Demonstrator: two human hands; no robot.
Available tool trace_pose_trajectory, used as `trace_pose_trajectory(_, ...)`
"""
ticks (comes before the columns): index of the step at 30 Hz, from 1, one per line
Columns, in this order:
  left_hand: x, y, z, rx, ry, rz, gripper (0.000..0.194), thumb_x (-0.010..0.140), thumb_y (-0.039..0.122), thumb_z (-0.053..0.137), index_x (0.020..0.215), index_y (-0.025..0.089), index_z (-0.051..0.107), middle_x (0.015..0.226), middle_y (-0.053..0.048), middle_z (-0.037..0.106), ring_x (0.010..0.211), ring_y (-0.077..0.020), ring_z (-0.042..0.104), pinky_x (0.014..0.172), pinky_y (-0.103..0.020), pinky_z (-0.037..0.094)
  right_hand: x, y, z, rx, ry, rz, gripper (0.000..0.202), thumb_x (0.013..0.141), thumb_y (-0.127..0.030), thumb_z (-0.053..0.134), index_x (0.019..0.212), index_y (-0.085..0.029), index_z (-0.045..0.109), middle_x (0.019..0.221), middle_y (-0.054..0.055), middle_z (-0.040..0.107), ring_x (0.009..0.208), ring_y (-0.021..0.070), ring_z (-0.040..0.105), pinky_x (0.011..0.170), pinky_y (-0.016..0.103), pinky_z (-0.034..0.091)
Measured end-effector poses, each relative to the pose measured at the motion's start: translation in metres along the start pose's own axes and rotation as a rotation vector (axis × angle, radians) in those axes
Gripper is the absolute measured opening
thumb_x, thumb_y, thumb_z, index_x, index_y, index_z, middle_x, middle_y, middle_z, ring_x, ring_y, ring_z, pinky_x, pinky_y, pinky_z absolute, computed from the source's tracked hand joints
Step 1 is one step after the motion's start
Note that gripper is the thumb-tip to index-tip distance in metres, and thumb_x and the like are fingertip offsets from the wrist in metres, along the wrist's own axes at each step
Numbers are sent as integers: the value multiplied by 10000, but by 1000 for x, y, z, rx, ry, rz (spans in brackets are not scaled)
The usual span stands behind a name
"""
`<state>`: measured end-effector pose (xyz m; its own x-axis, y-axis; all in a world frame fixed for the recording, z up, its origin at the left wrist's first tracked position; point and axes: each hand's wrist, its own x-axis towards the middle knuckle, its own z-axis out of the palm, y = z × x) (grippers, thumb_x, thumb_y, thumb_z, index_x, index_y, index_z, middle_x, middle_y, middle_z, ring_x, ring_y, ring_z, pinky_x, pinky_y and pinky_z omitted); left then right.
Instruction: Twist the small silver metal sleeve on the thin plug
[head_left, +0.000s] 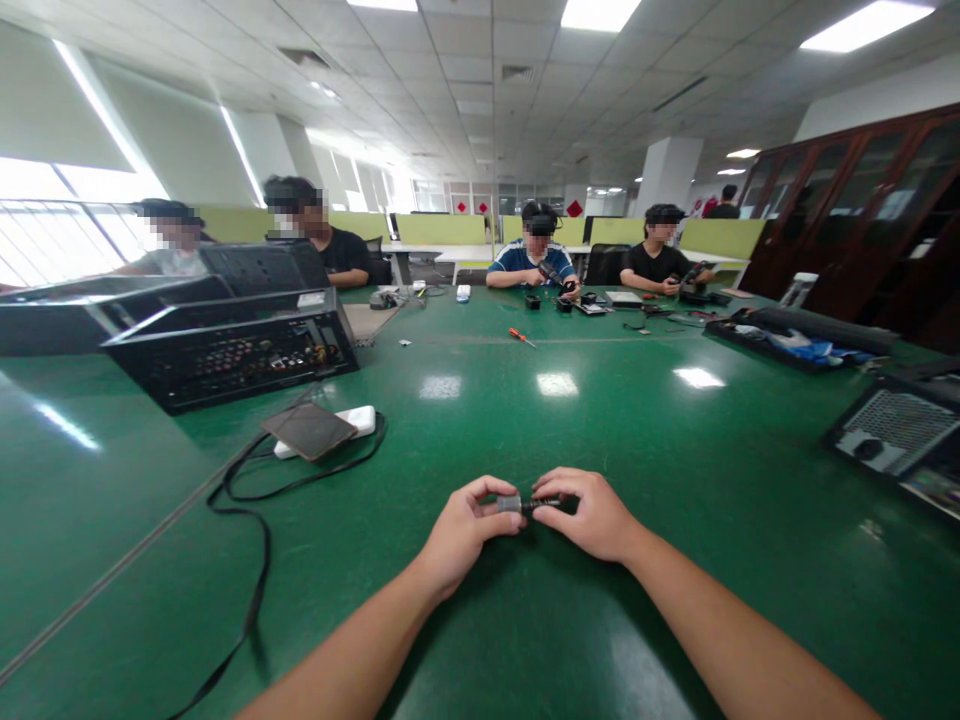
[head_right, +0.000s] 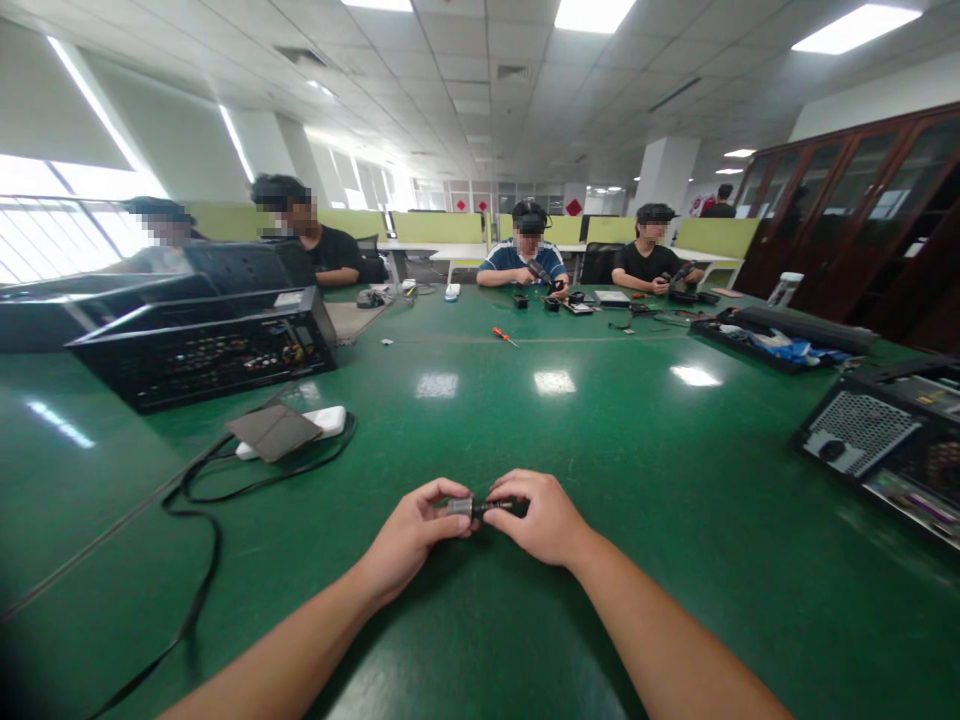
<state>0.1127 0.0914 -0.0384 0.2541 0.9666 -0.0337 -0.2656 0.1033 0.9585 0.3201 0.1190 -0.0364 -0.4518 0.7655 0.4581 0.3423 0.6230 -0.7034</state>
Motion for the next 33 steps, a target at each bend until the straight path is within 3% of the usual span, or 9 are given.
trace_pose_trajectory(33,-1,2,2,17,11,0,356,634,98,812,924,142,610,795,-55,738,714,-170,684,717,-258,487,-2,3,-8,-17,-24,6,148,741,-191,728,889,-200,733,949,54,728,875,187,674,824,308,517)
